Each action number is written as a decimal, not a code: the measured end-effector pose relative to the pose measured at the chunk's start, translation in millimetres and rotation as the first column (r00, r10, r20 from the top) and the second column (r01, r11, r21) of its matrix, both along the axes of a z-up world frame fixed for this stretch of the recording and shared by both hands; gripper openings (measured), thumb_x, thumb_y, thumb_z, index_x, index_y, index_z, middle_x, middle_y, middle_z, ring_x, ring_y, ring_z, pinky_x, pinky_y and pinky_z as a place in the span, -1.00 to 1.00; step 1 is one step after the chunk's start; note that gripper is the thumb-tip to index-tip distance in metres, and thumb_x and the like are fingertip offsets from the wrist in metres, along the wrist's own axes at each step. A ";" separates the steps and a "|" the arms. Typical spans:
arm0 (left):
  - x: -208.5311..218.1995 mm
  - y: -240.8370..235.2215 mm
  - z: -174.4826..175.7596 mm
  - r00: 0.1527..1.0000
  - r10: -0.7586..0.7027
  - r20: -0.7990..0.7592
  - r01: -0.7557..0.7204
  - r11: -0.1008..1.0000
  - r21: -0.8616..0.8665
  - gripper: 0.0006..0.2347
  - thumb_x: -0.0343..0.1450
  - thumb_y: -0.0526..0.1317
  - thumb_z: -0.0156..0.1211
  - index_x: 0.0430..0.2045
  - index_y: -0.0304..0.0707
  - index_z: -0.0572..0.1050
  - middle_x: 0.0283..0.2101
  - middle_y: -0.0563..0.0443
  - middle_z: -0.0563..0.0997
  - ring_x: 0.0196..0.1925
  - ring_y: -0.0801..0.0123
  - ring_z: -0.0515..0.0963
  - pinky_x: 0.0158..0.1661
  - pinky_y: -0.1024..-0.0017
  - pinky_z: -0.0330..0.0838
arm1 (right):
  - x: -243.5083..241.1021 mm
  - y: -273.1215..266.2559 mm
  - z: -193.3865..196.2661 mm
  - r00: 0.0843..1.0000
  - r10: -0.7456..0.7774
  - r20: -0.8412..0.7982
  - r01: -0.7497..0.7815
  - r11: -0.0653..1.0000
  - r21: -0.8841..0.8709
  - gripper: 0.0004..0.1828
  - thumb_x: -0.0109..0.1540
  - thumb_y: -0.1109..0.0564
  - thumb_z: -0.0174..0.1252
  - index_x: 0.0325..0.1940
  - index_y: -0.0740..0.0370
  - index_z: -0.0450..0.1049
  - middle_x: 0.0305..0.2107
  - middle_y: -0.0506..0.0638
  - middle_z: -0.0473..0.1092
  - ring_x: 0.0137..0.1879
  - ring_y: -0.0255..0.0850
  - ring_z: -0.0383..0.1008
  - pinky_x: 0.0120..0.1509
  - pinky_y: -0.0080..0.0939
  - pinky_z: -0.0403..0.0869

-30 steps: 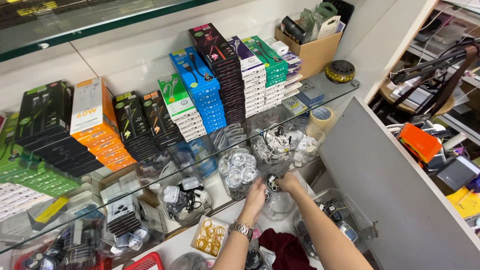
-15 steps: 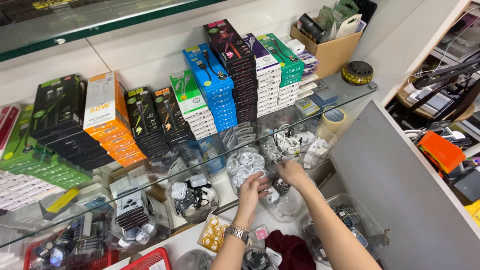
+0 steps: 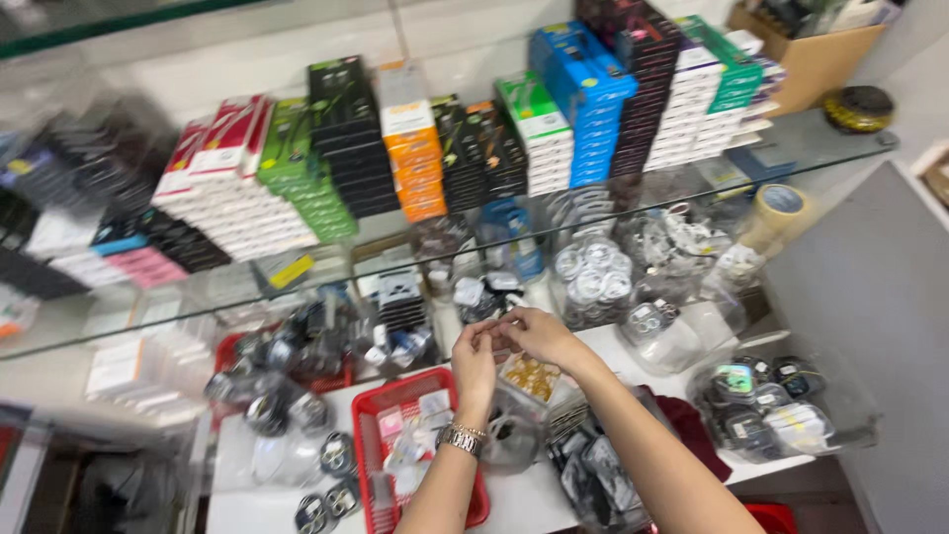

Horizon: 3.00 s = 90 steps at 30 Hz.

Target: The person sorts small electronic accessories, including power adapters and cables, from a red basket onto a counter. They handle items one by one, placing them into clear plastic containers or stacking them on the surface.

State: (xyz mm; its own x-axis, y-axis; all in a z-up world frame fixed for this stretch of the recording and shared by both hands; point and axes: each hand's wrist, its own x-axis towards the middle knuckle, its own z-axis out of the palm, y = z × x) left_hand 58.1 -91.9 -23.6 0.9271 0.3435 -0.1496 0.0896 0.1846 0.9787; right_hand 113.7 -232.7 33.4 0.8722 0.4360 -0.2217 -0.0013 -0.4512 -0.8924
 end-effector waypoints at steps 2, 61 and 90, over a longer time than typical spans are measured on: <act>-23.8 34.2 -4.4 0.999 0.037 0.004 -0.037 0.999 -0.001 -0.80 0.53 -0.35 -0.07 -0.10 -0.39 0.53 -0.20 -0.04 0.70 -0.22 0.42 0.70 -0.32 0.46 0.59 | -11.3 35.9 -14.1 0.990 0.006 -0.142 -0.012 0.999 -0.042 -0.65 0.32 -0.02 0.07 0.08 0.20 0.52 -0.25 -0.01 0.58 -0.26 -0.28 0.58 -0.22 -0.22 0.58; -130.1 200.1 -11.6 0.903 0.380 -0.200 -0.425 0.730 -0.535 -0.55 0.29 -0.41 0.33 0.04 -0.35 0.31 -0.01 -0.22 0.57 -0.05 0.20 0.64 -0.18 0.40 0.66 | -58.9 264.1 -43.1 0.856 0.463 0.230 -0.357 0.851 -0.386 -0.47 0.31 -0.14 -0.13 0.26 0.13 0.42 0.14 0.21 0.45 0.24 0.17 0.45 0.38 0.03 0.34; 55.5 -191.4 26.1 0.906 -0.424 0.013 0.343 0.715 -0.609 -0.65 0.43 -0.14 0.25 0.08 -0.21 0.44 0.02 0.01 0.56 -0.01 0.36 0.57 0.07 0.23 0.52 | -1.5 -196.9 38.8 0.863 -0.294 0.411 0.390 0.905 -0.171 -0.12 -0.04 -0.11 0.49 0.24 0.26 0.33 -0.08 0.26 0.50 0.05 0.10 0.56 0.12 -0.05 0.49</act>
State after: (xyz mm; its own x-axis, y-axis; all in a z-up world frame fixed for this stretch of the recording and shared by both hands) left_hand 113.6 -283.4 2.5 0.9203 -0.2305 -0.3162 0.3883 0.6379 0.6650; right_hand 112.2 -429.6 72.2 0.9938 0.0702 0.0857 0.1105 -0.6826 -0.7224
